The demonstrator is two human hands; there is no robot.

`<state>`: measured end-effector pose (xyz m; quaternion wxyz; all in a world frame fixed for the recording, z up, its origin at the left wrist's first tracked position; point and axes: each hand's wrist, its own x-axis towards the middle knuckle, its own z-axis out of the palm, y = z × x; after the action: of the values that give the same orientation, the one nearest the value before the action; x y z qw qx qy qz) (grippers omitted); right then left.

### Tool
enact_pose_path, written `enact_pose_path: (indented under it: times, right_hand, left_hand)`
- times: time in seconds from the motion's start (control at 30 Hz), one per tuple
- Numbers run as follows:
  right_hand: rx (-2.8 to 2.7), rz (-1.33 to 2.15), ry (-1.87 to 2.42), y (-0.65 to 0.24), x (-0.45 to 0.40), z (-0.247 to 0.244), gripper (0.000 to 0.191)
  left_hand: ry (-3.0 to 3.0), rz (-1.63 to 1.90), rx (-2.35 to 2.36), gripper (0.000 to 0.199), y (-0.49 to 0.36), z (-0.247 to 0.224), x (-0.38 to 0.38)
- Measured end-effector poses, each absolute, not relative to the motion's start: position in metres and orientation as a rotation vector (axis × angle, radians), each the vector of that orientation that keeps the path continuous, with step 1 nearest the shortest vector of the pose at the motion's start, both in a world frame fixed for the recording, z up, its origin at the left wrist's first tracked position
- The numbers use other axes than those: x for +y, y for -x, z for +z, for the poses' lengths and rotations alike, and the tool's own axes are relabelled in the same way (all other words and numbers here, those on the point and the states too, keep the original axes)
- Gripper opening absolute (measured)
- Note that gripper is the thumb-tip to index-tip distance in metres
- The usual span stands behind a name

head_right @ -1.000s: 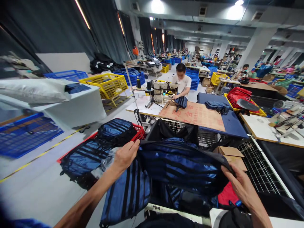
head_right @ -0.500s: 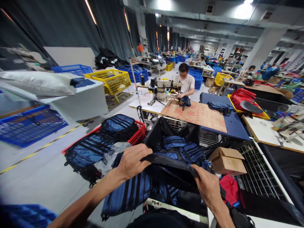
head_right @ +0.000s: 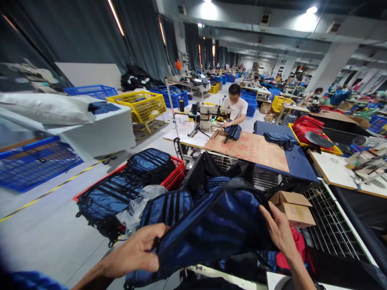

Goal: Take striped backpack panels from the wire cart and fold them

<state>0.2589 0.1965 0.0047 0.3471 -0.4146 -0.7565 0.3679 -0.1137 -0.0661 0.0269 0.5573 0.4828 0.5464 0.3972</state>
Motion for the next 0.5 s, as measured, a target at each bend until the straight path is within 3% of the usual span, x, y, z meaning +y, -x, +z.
enact_pose_path:
  times: [0.1,0.27,0.4,0.5]
  right_hand:
    - [-1.984,0.966,1.076,-0.238,0.193,0.010,0.055]
    - [-2.228,1.124,0.941,-0.169,0.155,0.007,0.057]
    - [-2.083,1.211,0.849,-0.114,0.117,0.006,0.059]
    - [-1.910,1.250,0.892,-0.085,0.109,-0.003,0.060]
  left_hand:
    - [-1.221,1.188,1.545,0.055,0.124,0.033,-0.054]
    - [-1.562,1.547,2.557,0.030,0.186,0.052,-0.028]
    - [-1.479,1.662,2.926,0.048,0.227,0.092,-0.044]
    - [-1.349,1.669,2.741,0.061,0.246,0.104,-0.066]
